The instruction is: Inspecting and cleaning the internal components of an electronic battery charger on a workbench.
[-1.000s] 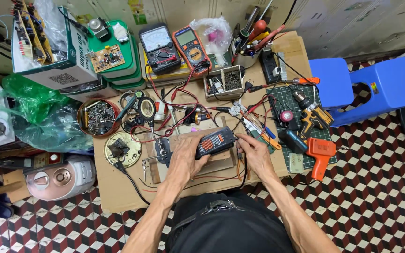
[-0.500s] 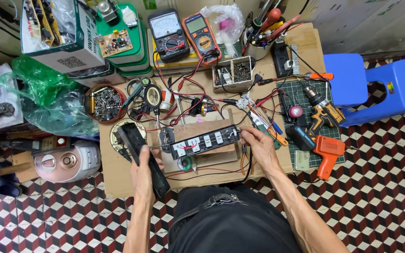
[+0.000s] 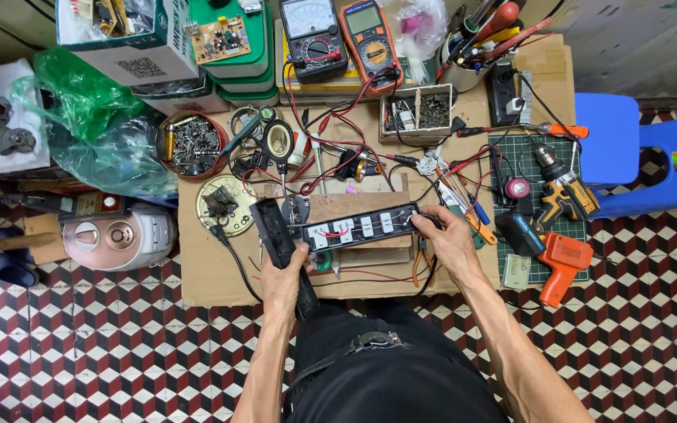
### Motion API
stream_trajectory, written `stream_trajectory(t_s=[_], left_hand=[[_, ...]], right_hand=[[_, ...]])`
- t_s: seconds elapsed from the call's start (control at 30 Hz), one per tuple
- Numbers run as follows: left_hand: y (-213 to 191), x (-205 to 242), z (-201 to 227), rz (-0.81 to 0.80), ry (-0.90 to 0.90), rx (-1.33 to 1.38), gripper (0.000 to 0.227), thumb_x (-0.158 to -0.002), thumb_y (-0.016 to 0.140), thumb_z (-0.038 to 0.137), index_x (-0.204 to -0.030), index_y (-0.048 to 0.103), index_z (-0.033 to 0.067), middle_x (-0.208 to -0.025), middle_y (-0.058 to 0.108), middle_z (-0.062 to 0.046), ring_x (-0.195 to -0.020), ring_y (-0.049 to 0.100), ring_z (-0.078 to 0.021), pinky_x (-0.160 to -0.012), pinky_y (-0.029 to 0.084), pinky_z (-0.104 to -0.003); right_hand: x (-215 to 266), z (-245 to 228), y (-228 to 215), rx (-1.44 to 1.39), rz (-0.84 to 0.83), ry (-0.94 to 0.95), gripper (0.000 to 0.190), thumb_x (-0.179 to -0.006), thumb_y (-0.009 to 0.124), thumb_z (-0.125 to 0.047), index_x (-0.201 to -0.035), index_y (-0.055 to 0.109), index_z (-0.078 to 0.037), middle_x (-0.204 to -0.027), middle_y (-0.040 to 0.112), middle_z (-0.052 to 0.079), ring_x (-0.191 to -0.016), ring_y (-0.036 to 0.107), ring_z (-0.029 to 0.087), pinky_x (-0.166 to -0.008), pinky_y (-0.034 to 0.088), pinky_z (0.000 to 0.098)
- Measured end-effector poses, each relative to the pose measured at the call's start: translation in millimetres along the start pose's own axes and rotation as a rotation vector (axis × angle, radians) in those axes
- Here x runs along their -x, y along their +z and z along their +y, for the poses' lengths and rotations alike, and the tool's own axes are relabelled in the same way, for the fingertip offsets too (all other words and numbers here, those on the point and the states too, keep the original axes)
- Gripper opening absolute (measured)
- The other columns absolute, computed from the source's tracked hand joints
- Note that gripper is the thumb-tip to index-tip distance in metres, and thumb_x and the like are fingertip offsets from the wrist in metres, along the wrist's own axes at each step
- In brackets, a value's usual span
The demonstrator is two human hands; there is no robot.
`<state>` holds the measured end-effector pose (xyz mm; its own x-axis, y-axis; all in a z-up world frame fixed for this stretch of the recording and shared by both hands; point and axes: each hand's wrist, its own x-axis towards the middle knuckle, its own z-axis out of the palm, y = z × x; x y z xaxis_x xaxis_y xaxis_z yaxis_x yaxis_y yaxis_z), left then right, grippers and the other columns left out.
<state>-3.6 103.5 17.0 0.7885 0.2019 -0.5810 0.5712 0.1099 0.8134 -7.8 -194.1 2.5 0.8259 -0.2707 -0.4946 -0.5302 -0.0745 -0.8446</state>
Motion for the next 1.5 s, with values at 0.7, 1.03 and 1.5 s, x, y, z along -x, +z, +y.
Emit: stream_trajectory(t_s=[0.7, 1.03, 1.5], left_hand=[[14.2, -13.9, -11.3, -0.037, 0.041, 0.03, 0.027, -0.086, 0.08, 0.02, -0.101, 0.066, 0.0015, -0.084, 0.069, -0.004, -0.07, 0.064, -0.0105, -0.061, 0.056, -0.026], [13.7, -12.3, -0.3, -0.04, 0.032, -0.09, 0.033, -0.084, 0.08, 0.025, -0.102, 0.067, 0.0016, -0.084, 0.07, -0.004, -0.067, 0.066, -0.0115, -0.06, 0.057, -0.027], [-4.3, 16.0, 42.7, 0.078, 0.222, -0.381, 0.053, -0.099, 0.056, 0.045, -0.124, 0.062, -0.0009, -0.098, 0.069, -0.013, -0.087, 0.064, -0.0233, -0.082, 0.049, -0.038]], right_hand=[[14.5, -40.5, 16.7, 0.471, 0.095, -0.004, 0.077, -0.076, 0.082, -0.045, -0.137, 0.061, -0.003, -0.107, 0.069, 0.014, -0.096, 0.064, 0.023, -0.083, 0.054, 0.0368], [9.8, -27.1, 15.8, 0.472, 0.085, -0.079, 0.076, -0.077, 0.081, -0.046, -0.136, 0.06, -0.004, -0.11, 0.068, 0.013, -0.099, 0.064, 0.021, -0.082, 0.054, 0.036], [7.5, -1.3, -14.8, 0.189, 0.128, -0.089, 0.06, -0.094, 0.064, -0.044, -0.135, 0.06, 0.0, -0.121, 0.068, 0.014, -0.112, 0.063, 0.022, -0.096, 0.047, 0.033]])
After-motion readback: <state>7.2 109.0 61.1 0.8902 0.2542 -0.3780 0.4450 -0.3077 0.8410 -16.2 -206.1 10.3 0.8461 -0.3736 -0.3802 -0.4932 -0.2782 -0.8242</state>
